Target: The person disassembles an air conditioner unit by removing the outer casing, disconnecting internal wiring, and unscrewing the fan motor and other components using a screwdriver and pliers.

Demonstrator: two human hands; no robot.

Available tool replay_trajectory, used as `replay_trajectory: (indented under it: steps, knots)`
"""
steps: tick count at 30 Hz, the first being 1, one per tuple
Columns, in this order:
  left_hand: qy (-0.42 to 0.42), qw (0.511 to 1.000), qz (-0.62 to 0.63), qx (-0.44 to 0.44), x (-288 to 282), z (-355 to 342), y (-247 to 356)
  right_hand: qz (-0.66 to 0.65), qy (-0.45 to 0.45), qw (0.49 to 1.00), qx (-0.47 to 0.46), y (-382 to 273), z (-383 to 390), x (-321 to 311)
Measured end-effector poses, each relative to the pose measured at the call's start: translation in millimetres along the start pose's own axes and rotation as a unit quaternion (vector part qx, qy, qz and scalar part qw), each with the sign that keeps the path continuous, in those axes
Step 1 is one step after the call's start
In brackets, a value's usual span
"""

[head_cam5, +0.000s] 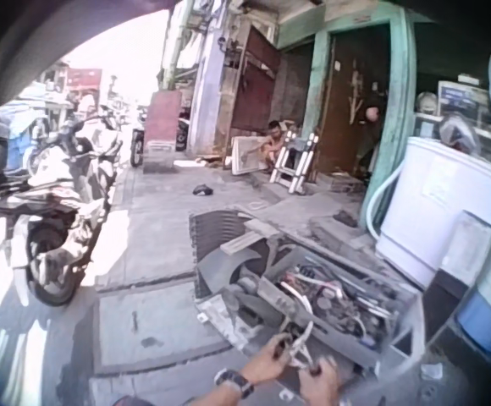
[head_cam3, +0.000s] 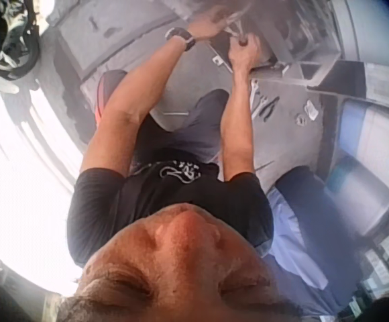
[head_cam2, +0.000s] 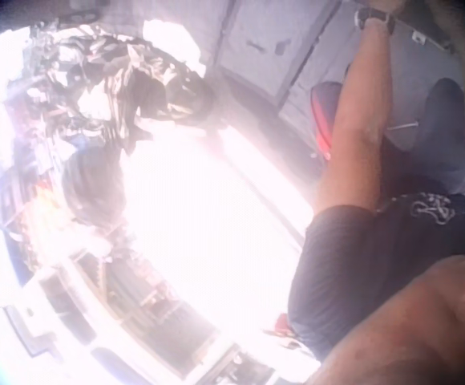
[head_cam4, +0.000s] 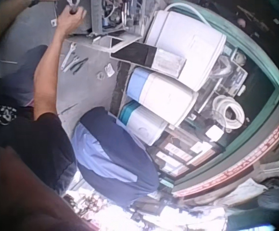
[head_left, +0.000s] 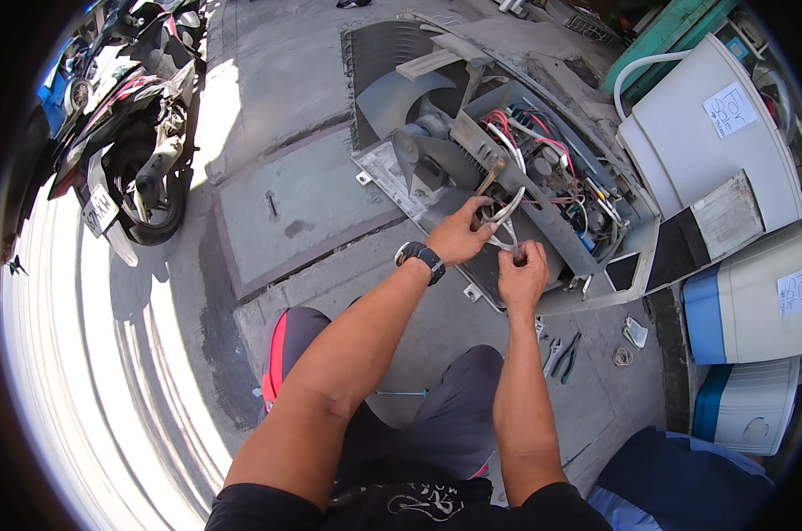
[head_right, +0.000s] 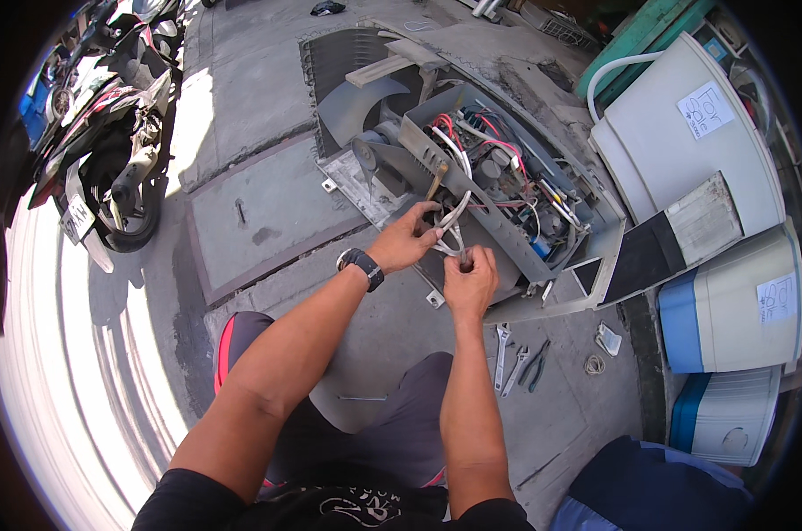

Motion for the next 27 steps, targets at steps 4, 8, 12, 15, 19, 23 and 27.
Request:
replay_trajectory:
  steps: [4,8,12,15,19,23,27]
  knots:
    - [0.107,0.952,-0.263,0.118,-13,17,12,0.045,0.006,0.998,-0.036,-1,-7,-13]
    - [0.174,0.924,-0.305,0.149,-3,16,2,-0.039,0.018,0.998,0.053,11,-2,-6]
    - [0.182,0.920,-0.312,0.154,-9,12,-10,-0.109,0.000,0.993,0.037,-9,11,16]
    - [0.196,0.927,-0.283,0.149,-10,7,-14,-0.086,-0.073,0.993,-0.018,-8,34,29]
    - [0.164,0.941,-0.279,0.098,-22,-12,-29,-0.073,-0.084,0.993,-0.039,4,66,43]
    - [0.082,0.950,-0.301,0.016,3,-8,-35,-0.134,-0.107,0.984,0.053,14,71,44]
    - [0.070,0.947,-0.313,0.019,23,1,-39,-0.095,-0.082,0.992,0.032,15,74,52]
Point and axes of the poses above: each hand's wrist, its own z-axis away from the middle knuckle, its own x-axis out of the palm, y = z × x, the point moved 5 cm from there along -z, towards the middle knuckle, and after that the axes turned 14 degrees about -x, right-handed, at the moved point
